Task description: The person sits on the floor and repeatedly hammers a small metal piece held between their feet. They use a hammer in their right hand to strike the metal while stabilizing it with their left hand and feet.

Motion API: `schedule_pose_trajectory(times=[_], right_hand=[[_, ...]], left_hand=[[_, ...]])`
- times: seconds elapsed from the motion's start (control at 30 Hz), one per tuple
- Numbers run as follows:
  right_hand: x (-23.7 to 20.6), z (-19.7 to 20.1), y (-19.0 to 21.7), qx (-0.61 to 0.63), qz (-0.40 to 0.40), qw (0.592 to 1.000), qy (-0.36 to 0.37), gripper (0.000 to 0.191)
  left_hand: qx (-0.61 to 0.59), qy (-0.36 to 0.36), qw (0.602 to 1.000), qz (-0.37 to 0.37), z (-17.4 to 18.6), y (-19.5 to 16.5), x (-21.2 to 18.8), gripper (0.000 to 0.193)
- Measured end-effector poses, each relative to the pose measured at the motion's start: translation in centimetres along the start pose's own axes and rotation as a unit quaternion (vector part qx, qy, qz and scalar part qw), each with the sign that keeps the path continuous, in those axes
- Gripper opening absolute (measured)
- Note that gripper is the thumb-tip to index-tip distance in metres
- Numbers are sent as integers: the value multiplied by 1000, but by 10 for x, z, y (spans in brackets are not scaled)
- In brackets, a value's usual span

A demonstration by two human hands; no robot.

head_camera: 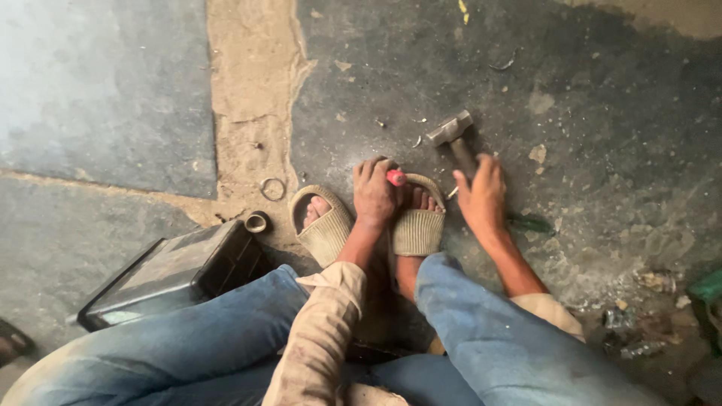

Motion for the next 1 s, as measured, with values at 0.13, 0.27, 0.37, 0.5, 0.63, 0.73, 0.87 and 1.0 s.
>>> schedule_pose_trajectory(times=[0.13, 0.27, 0.37, 0.5, 0.63, 0.73, 0.87, 1.0], right_hand=[[4, 26, 14, 128, -134, 980, 75, 39], [-9, 82, 56, 204, -43, 971, 116, 39], [-24, 105, 84, 192, 143, 967, 83, 45], [-13, 91, 94, 68, 80, 976, 189, 54], [-6, 110, 94, 87, -43, 973, 210, 44], [-20, 134, 102, 343, 63, 932, 95, 46], [-28, 106, 100, 217, 68, 963, 142, 45], [-19, 81, 83, 4, 65, 979, 193, 45]], left_hand=[[12, 6, 1000, -10, 2, 0, 6, 29], [43, -31, 998, -28, 2, -2, 9, 28], [38, -28, 999, -27, 2, -6, 8, 28], [24, -28, 999, -5, 3, -6, 10, 29], [28, -12, 999, -7, 3, -6, 13, 29], [18, -21, 999, -24, 4, -6, 13, 29], [23, -14, 1000, -5, 4, -6, 13, 31], [32, -10, 999, 10, 5, -4, 13, 34]])
Point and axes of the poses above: each hand's wrist, its own x-axis towards the middle knuckle, its own z-axis out of the back of the hand, y = z × x, the point moved 2 cm from there along x, towards the middle knuckle, and after that the axes turned 9 degrees about x, right-handed, at the moved point
